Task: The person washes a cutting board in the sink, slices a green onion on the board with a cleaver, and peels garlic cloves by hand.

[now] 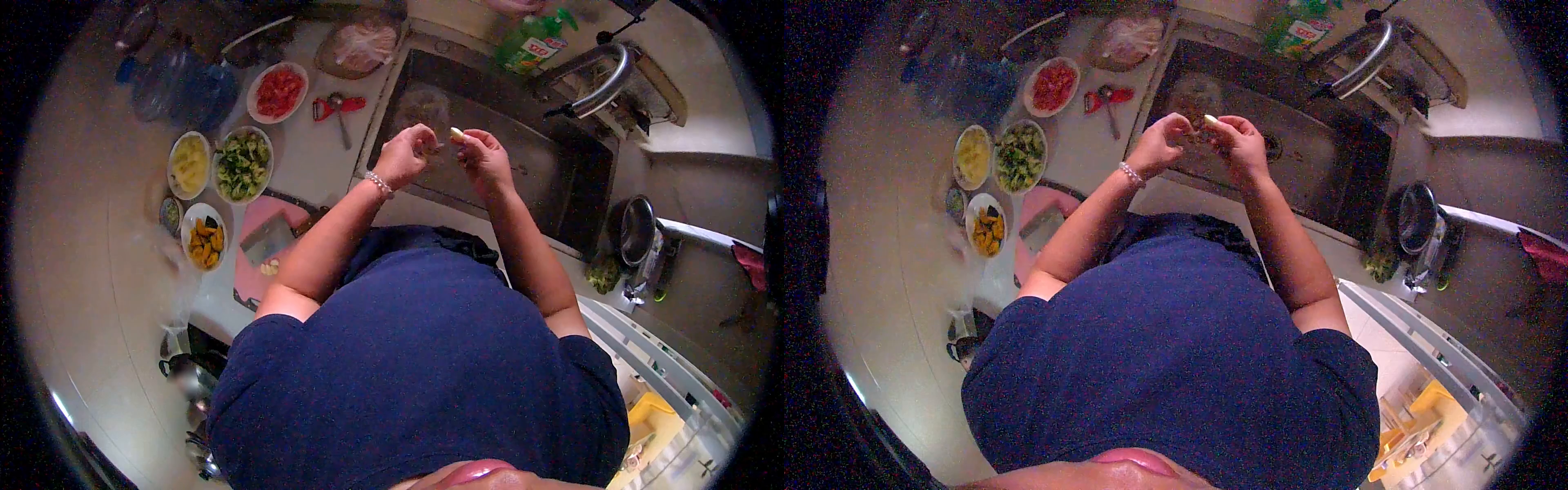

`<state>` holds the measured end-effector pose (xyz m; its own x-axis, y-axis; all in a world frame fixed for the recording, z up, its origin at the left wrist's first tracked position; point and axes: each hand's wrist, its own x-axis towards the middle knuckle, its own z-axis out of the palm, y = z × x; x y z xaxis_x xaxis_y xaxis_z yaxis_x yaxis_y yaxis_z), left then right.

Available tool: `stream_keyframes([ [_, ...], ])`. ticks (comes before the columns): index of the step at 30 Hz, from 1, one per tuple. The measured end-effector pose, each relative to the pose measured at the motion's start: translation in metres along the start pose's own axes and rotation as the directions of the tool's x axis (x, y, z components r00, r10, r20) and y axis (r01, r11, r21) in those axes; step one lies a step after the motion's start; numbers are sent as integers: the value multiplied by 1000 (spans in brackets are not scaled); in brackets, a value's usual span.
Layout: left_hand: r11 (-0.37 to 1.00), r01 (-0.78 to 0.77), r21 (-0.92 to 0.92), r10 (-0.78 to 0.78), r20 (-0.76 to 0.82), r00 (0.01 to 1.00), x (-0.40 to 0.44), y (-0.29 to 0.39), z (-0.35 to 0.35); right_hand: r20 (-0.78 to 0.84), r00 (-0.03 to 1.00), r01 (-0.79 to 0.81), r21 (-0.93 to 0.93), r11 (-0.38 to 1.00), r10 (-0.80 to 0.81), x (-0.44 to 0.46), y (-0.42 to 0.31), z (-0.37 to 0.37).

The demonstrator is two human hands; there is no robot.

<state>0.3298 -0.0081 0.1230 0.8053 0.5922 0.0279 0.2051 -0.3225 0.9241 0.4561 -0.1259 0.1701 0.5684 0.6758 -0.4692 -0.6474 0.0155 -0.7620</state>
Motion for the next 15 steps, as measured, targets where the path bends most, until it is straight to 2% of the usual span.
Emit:
stream_keyframes([
  [3, 938, -156, 309, 185, -67, 980, -6, 21, -8, -27, 1000, 9, -19, 1000, -10, -3, 2, -6],
  [6, 918, -51, 393, 59, -8, 998, -2, 21, -11, -15, 1000, 26, -47, 999, -27, -3, 0, -15],
  [9, 985, -2, 172, 8, -32, 999, -1, 17, -3, 0, 1000, 22, -19, 1000, -22, -4, 0, -18],
  [12, 976, -45, 215, 38, 38, 999, 2, 13, -1, 7, 999, 34, -21, 999, -34, -2, 5, -24],
  [15, 997, -15, 80, 13, 20, 1000, -5, 41, -6, -14, 1000, 28, -9, 1000, -28, -8, 4, -24],
])
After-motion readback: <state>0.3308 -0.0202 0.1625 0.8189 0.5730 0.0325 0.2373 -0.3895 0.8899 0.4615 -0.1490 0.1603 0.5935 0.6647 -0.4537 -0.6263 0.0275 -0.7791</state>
